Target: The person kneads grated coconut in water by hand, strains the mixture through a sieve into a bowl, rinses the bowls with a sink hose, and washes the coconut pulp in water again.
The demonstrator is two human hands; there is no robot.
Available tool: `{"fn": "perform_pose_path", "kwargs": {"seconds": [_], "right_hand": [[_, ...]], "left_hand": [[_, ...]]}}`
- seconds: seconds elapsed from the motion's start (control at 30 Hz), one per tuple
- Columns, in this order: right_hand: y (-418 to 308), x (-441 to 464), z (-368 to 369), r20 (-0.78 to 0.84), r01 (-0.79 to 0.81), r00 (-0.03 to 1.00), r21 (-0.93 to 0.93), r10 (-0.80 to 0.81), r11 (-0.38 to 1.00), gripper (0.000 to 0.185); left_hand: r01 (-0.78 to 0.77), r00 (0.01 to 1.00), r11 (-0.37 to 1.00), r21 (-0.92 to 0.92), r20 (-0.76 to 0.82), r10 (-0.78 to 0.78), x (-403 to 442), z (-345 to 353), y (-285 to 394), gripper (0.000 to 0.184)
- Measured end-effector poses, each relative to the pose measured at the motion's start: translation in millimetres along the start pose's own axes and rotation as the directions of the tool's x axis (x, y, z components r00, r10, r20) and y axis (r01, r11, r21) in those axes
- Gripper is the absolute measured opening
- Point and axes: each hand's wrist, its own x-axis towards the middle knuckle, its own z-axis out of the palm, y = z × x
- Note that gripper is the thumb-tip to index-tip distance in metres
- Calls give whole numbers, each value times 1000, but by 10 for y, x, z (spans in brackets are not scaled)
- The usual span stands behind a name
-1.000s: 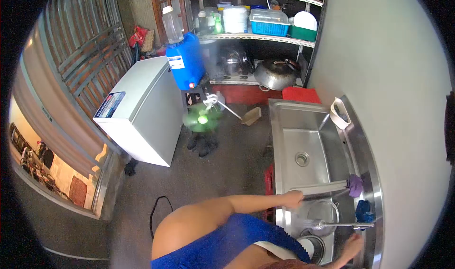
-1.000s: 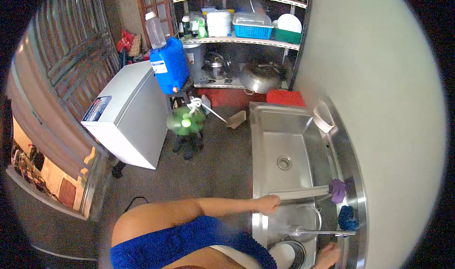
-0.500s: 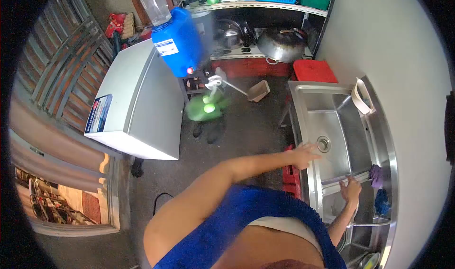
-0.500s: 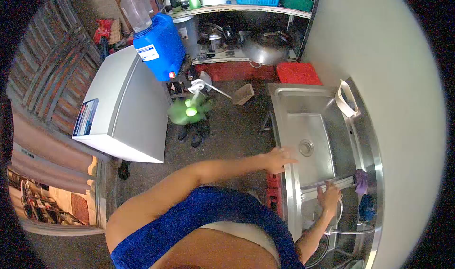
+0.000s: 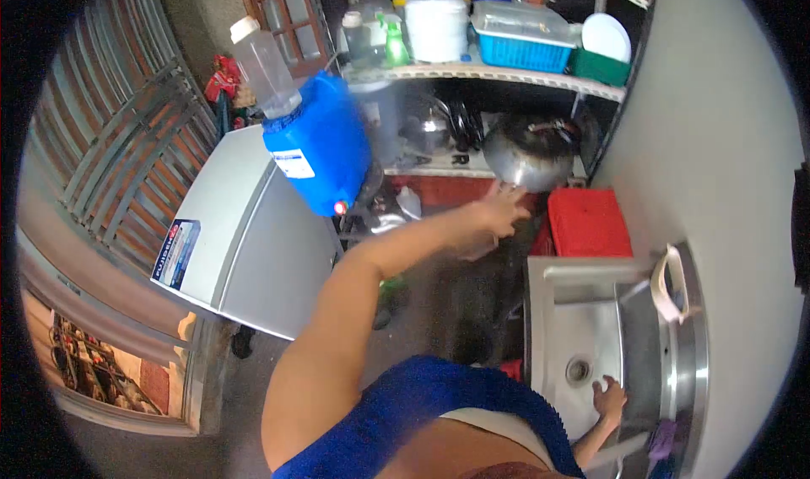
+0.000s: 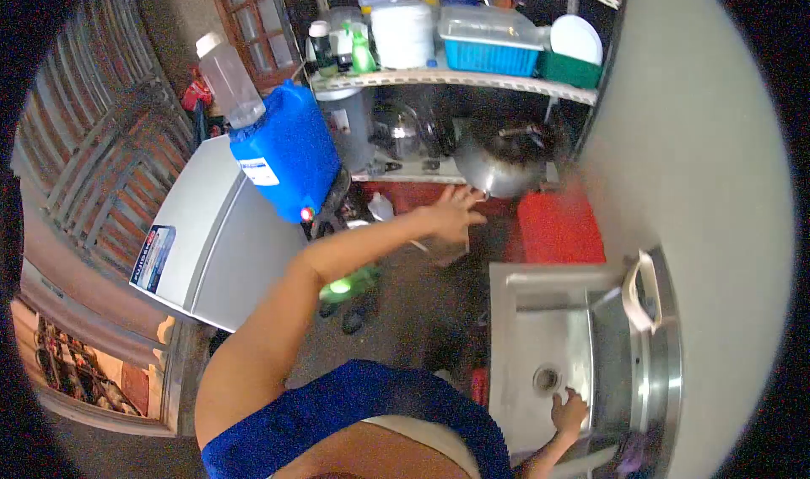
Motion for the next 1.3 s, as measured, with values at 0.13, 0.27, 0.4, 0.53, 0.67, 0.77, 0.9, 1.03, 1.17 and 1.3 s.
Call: {"fn": "perform_pose_path", "kwargs": {"seconds": [0.13, 0.27, 0.4, 0.53, 0.67, 0.77, 0.9, 1.03, 1.17, 1.3], "right_hand": [[-57, 874, -105, -82, 128, 990, 174, -115, 976, 41], [-134, 1482, -279, -141, 173, 977, 98, -159, 980, 37], [-210, 2033, -432, -157, 168, 976, 122, -148, 978, 36], [-505, 2452, -710, -154, 282, 953, 123, -263, 951, 33], [-955, 2833, -864, -262, 285, 935, 154, -239, 946, 31], [-1456, 3017, -1187, -132, 291, 952, 123, -275, 949, 39], [-2037, 3428, -1339, -44, 286, 958, 128, -283, 950, 44], [-2680, 3933, -1590, 9, 228, 971, 239, -237, 944, 40], [-3119, 4663, -1470, 56, 240, 970, -72, -236, 968, 49], [-3812, 5456, -1259, -295, 646, 748, 119, -594, 754, 30]], "left_hand": [[190, 982, 955, 229, -63, -180, 640, -698, -1517, 56], [447, 894, 818, 362, -155, -420, 950, -1456, -2720, 52], [692, 721, 619, 371, -328, -610, 1083, -2339, -3497, 44], [855, 519, 388, 345, -562, -644, 1121, -3192, -4187, 46], [920, 393, 246, 306, -706, -589, 1058, -3849, -4787, 32], [969, 221, 211, 125, -819, -530, 1104, -4132, -5326, 34], [980, 76, 194, -35, -841, -536, 1236, -4501, -6117, 47], [992, 17, 116, -45, -871, -492, 1426, -4634, -6392, 35], [996, 32, 84, 17, -982, -186, 1491, -4824, -6837, 30], [993, -100, 44, -109, -980, -170, 1620, -5198, -7165, 28]]}}
